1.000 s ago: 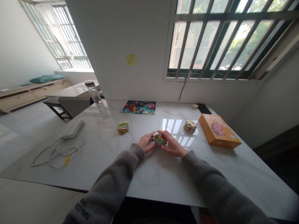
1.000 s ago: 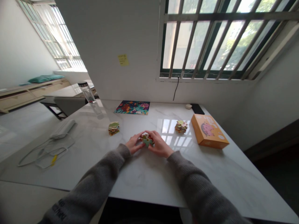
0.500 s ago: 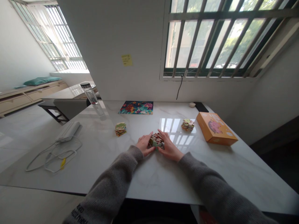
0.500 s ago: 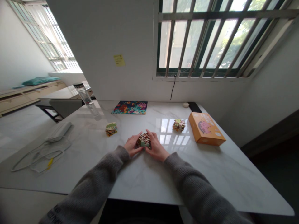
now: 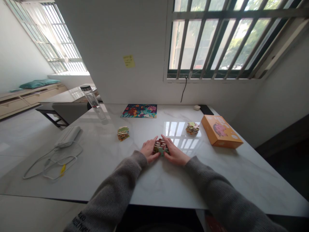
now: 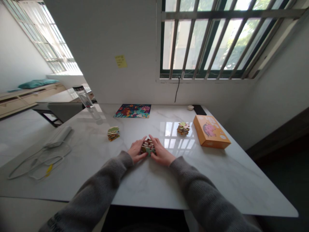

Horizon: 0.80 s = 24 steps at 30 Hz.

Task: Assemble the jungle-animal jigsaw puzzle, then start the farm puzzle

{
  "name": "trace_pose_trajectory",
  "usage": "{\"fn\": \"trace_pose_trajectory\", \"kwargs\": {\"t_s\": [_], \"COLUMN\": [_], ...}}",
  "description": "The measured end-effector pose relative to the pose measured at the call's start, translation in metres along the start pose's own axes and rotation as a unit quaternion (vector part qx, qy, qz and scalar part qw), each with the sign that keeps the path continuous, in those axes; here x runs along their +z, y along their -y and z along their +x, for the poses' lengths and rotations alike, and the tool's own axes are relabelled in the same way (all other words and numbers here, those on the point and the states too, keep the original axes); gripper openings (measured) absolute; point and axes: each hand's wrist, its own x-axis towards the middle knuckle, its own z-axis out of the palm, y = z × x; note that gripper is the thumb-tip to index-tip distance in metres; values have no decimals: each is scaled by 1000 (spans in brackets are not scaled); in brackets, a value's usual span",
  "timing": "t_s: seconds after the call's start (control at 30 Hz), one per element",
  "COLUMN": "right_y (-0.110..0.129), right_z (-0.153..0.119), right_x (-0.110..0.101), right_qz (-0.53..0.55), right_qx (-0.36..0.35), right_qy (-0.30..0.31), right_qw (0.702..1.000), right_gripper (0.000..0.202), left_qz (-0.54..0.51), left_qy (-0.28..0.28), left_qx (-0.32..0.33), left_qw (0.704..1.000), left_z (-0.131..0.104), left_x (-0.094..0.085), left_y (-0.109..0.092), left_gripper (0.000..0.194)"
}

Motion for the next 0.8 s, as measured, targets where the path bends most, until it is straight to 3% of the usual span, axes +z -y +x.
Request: {"fn": "trace_pose_trajectory", "kwargs": {"t_s": [0.17, 0.37, 0.53, 0.67, 0.8], "right_y": [-7, -11, -9, -8, -6], "right_z": [-4, -7, -6, -6, -5], "right_x": [-5, -9, -10, -10, -9], "right_qz": [16, 67, -43, -98, -99], "right_qx": [34, 54, 48, 72, 107], "right_qy": [-32, -17, -75, -81, -68], "right_qw": [999, 996, 995, 989, 987], "right_gripper": [86, 70, 44, 20, 11], "left_qz": [-41, -143, -227, -200, -196], "left_qy": [4, 10, 2, -17, -24], "left_qx": [-4, -12, -5, -3, -27], "left_qw": [999, 990, 974, 980, 980], "left_z": [0, 2, 4, 5, 4], "left_x": [-2, -1, 1, -1, -5], "left_y": [-2, 1, 5, 4, 1], "left_gripper": [68, 68, 85, 73, 69]}}
